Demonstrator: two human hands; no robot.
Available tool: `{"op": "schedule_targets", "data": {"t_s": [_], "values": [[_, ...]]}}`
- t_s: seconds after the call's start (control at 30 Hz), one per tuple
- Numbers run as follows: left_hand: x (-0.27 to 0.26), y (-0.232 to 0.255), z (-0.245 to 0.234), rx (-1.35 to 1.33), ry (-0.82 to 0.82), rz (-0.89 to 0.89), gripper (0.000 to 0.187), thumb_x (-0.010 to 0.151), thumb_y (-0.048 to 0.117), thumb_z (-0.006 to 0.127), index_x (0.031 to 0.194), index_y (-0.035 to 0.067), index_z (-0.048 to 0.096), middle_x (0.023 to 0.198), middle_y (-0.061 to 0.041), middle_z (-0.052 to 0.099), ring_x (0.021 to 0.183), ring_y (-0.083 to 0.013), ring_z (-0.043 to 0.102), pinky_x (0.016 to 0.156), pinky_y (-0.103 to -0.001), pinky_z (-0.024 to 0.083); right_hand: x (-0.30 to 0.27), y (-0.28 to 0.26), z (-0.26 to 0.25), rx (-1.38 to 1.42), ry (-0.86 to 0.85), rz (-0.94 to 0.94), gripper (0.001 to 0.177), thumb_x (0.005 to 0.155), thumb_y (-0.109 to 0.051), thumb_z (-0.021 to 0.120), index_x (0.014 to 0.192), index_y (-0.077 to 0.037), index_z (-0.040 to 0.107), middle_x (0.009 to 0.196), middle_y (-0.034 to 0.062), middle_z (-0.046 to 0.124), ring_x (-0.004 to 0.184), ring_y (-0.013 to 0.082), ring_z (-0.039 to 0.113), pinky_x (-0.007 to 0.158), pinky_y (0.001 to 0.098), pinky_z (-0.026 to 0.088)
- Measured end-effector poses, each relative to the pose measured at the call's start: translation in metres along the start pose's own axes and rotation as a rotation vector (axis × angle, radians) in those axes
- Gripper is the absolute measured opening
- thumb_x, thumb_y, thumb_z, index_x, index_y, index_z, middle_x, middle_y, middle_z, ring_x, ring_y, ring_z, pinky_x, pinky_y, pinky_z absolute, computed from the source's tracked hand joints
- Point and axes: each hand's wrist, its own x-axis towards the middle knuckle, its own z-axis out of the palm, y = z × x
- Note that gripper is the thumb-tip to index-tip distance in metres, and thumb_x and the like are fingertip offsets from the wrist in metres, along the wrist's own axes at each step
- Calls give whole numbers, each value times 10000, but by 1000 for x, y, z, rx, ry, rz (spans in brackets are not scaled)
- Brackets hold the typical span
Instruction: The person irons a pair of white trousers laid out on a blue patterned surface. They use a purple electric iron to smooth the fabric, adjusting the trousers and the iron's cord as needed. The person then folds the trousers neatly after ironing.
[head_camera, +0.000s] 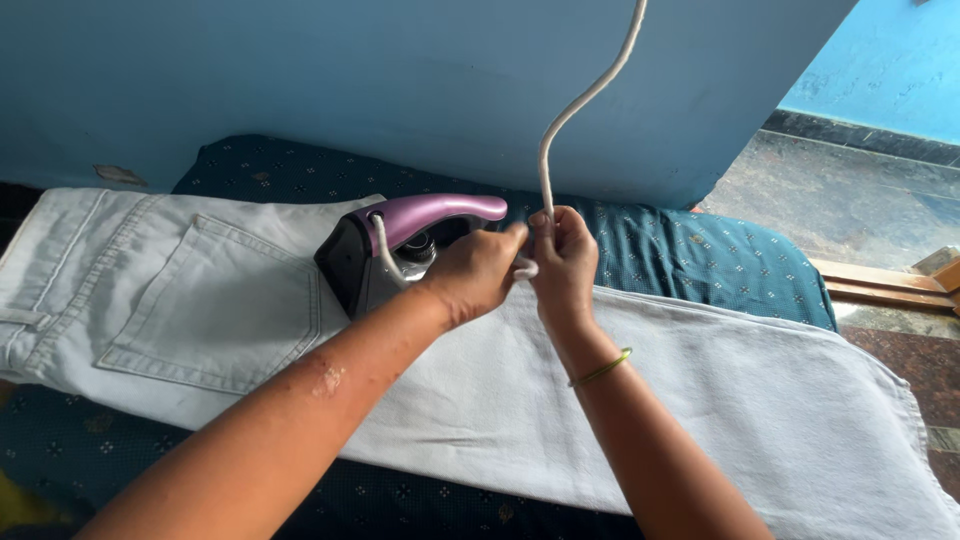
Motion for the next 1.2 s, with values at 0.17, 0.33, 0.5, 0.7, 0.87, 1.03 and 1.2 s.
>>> {"op": "schedule_targets", "data": {"t_s": [0.17, 0.33, 0.5, 0.7, 0.87, 1.03, 1.2], "values": [[-10, -4, -21, -44, 191, 91, 147, 956, 84, 573, 928, 28, 706, 781, -193, 702, 722, -336, 728, 663, -445, 569, -4, -23, -10, -331, 111, -5, 128, 1033, -128, 534, 970, -59, 621, 639, -40, 504, 489, 64, 427, 406, 272, 342], [-13, -2, -35, 78, 401, 201, 136, 919, 60, 576, 954, 9, 698, 811, -195, 707, 761, -359, 710, 662, -452, 554, -20, -54, -21, 609, -298, 291, 203, 1064, -198, 545, 938, -64, 632, 651, -23, 526, 508, 64, 493, 451, 256, 428], [-14, 1, -32, 24, 271, 47, 194, 976, 81, 567, 852, 17, 700, 772, -189, 702, 763, -348, 714, 716, -469, 549, -58, -86, -27, 775, -469, 181, 107, 838, 44, 600, 922, -11, 635, 958, 46, 658, 783, 117, 646, 752, 288, 576], [-17, -4, -29, 102, 347, 157, 154, 975, 59, 571, 907, 8, 700, 783, -198, 707, 760, -347, 722, 687, -446, 570, -55, -102, -31, 424, -240, -437, 140, 1000, 85, 606, 1038, -7, 705, 975, 119, 729, 879, 178, 752, 847, 369, 669], [-19, -4, -32, 114, 265, 161, 160, 969, 87, 600, 1005, 29, 744, 793, -179, 725, 710, -270, 717, 644, -400, 573, -37, -93, -30, 361, 5, -442, 43, 1027, 18, 668, 1064, 18, 687, 922, 126, 727, 823, 169, 742, 772, 361, 674], [-11, -4, -37, -735, -8, -4, 198, 997, 174, 591, 1114, 63, 706, 903, 16, 727, 706, -31, 636, 640, -233, 555, -29, -80, -24, 478, -29, -240, 81, 1020, -50, 652, 1045, 22, 680, 872, 141, 732, 729, 164, 737, 669, 360, 668], [-5, 3, -42, -932, 117, 50, 245, 1039, 243, 622, 1029, 45, 765, 767, 28, 617, 660, -21, 513, 618, -189, 472, -40, -90, -17, 685, -79, 51, 161, 1008, -119, 634, 994, 36, 671, 811, 164, 738, 663, 196, 728, 636, 362, 661]]}}
